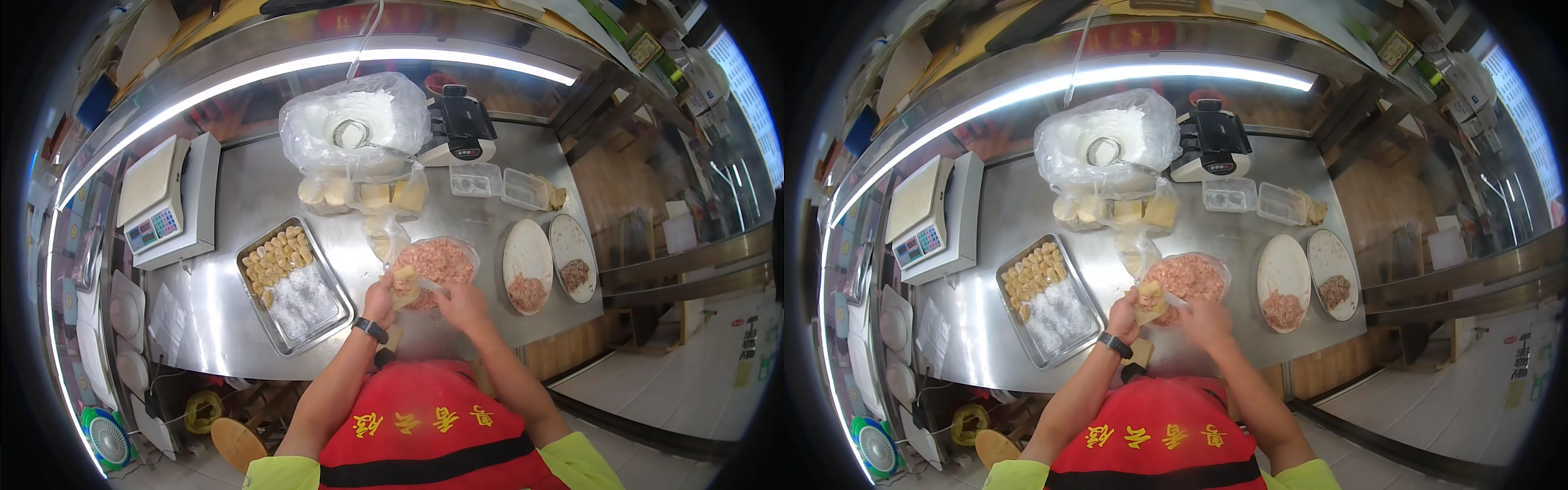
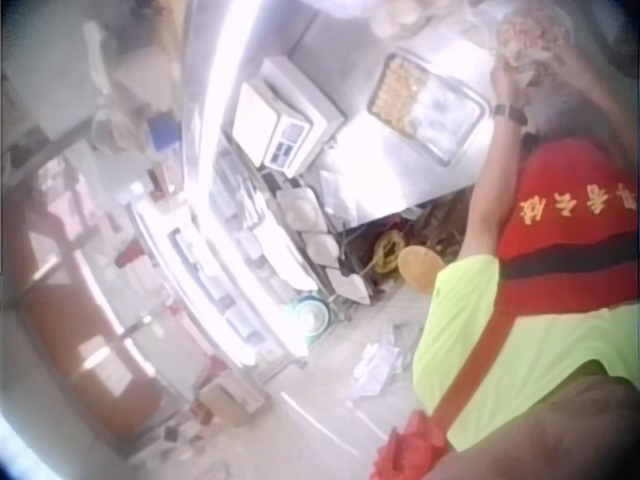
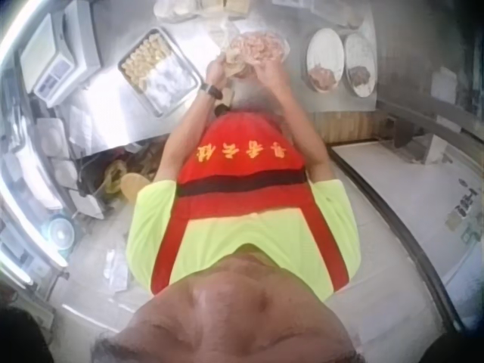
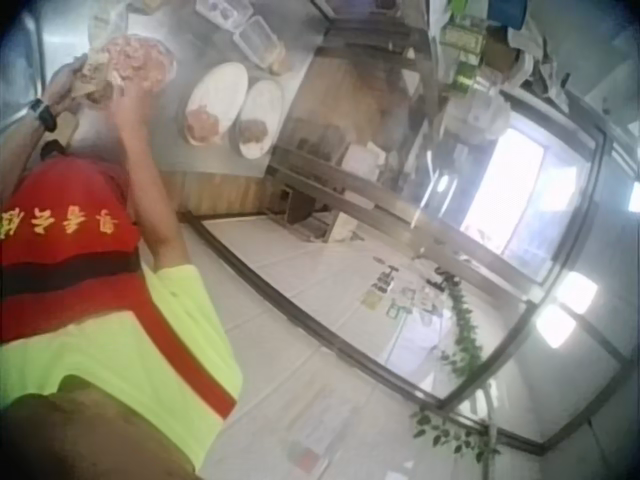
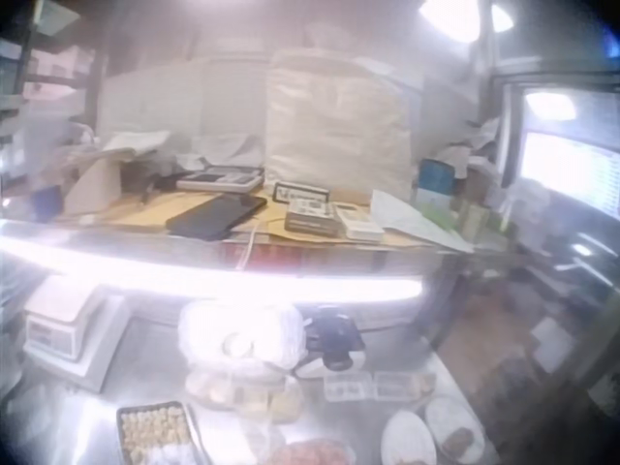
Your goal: The person repeatedly scoops minced meat filling onto round dough wrappers, folds and seals each dumpling, and places the finished dumplings onto a metal tray. The process continues throughout the clip with consistent hand motions and growing accumulation of dumplings on the tray.
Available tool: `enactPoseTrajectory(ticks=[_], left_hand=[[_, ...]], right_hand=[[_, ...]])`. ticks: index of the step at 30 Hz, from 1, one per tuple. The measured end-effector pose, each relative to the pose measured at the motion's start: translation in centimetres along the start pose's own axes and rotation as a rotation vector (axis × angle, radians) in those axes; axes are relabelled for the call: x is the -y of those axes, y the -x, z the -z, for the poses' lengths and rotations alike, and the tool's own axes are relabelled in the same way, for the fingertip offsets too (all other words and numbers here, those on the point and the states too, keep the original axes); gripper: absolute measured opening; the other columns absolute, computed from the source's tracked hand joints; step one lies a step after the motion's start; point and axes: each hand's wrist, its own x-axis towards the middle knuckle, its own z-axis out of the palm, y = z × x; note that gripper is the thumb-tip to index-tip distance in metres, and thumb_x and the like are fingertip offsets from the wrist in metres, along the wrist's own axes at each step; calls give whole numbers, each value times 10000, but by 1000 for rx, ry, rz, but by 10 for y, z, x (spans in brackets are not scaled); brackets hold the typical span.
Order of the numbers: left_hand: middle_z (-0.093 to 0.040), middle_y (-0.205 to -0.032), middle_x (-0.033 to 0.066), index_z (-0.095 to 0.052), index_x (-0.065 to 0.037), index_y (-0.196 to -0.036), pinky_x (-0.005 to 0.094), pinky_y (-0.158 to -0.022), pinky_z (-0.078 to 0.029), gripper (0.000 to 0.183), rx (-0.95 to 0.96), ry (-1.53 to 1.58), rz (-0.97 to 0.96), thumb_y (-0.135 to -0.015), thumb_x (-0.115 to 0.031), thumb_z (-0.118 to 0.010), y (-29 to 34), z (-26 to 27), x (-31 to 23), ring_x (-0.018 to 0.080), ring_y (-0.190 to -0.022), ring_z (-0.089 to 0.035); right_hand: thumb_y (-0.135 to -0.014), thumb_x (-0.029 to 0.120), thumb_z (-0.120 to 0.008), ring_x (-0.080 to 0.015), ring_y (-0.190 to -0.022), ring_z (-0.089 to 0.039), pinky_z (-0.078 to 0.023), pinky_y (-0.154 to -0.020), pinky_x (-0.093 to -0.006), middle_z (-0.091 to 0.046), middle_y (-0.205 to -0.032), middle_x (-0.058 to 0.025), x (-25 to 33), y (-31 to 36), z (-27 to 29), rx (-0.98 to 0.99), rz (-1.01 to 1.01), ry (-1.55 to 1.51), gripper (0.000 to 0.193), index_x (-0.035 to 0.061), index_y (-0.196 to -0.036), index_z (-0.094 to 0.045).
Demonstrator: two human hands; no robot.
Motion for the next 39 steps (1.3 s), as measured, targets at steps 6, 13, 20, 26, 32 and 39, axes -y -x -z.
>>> enactPoseTrajectory(ticks=[6,13,20,26,32,39], left_hand=[[-607,-1099,114,-505,28,-1185,386,-882,-489,414,-27,100,17,-1005,-322,-378,1,-3,-9,241,-974,-612],[-593,-1135,111,-497,22,-1204,376,-881,-485,424,7,91,45,-1001,-335,-391,1,-2,-4,230,-999,-602],[-587,-1160,117,-482,19,-1228,384,-902,-476,444,-52,97,31,-1006,-346,-362,-8,5,8,244,-1030,-593],[-579,-1190,127,-483,9,-1235,399,-938,-455,420,40,244,48,-996,-321,-378,-3,0,-5,264,-1058,-586],[-578,-1190,129,-489,3,-1228,387,-941,-452,397,28,229,33,-993,-292,-366,-3,2,0,256,-1064,-581],[-589,-1148,126,-493,7,-1218,394,-910,-468,389,29,98,74,-994,-283,-363,-4,1,8,252,-1020,-593]], right_hand=[[-850,376,-579,-393,-711,-612,-475,-635,-473,-636,-733,-190,-57,-3,-40,-151,52,-171,318,75,-843,-681],[-846,365,-579,-386,-745,-621,-484,-655,-463,-647,-759,-181,0,9,-4,40,-11,-87,296,92,-876,-689],[-850,361,-558,-395,-769,-620,-480,-681,-487,-650,-798,-191,-17,4,-17,21,-61,-36,302,86,-865,-682],[-873,362,-537,-405,-789,-611,-473,-688,-476,-644,-822,-204,-62,5,-37,-45,-73,-112,325,63,-907,-659],[-928,355,-502,-227,-613,-552,-434,-575,-345,-596,-679,-85,-37,6,-24,131,-59,-481,374,11,-844,-624],[-960,352,-468,-85,-570,-475,-392,-525,-250,-525,-617,3,-24,16,-73,237,-51,-858,417,25,-752,-624]])
